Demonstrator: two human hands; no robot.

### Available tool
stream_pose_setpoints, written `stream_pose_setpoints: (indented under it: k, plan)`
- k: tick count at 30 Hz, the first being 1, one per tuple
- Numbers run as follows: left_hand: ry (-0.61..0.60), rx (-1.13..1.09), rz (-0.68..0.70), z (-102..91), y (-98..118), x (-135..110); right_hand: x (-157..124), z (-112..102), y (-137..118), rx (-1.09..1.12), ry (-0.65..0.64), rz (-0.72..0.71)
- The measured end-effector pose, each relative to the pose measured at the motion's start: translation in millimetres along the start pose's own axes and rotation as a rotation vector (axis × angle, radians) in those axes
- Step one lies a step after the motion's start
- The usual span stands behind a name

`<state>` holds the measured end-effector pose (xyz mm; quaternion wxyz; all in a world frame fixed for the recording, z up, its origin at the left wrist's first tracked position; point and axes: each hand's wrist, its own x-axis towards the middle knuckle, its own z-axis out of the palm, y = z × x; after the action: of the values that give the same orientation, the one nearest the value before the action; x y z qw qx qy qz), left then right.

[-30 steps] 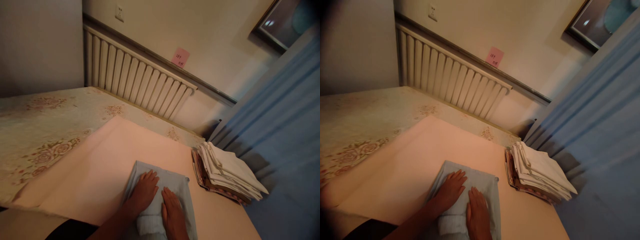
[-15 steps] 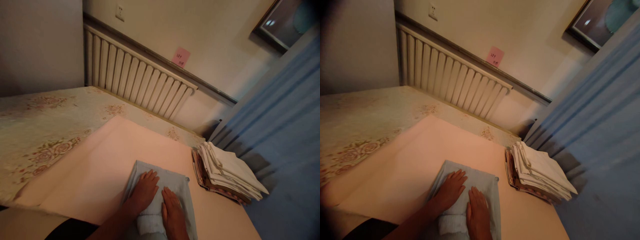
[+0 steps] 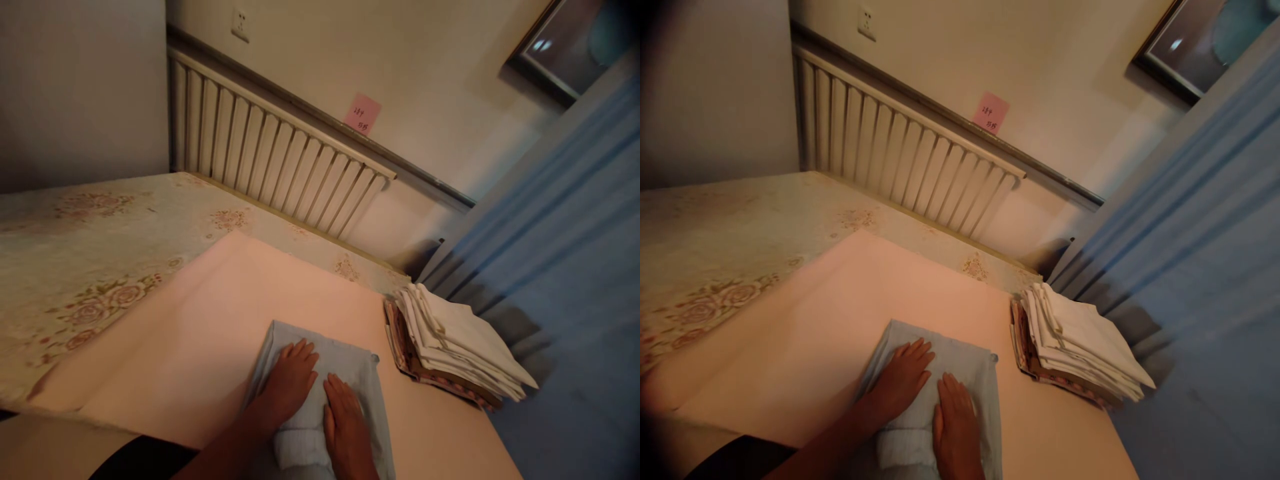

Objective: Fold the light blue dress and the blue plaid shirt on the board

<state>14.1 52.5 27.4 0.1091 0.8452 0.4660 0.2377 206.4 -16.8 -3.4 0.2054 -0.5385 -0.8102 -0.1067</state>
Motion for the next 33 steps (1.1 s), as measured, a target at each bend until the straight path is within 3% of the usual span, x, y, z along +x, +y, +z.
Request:
stream_pose_setpoints:
  k: [33]
  plan:
    - [0.022,-0.013,0.005,6.5,-3.3,0.3,0.6,-0.2,-0.3,-0.031,-0.006,0.000]
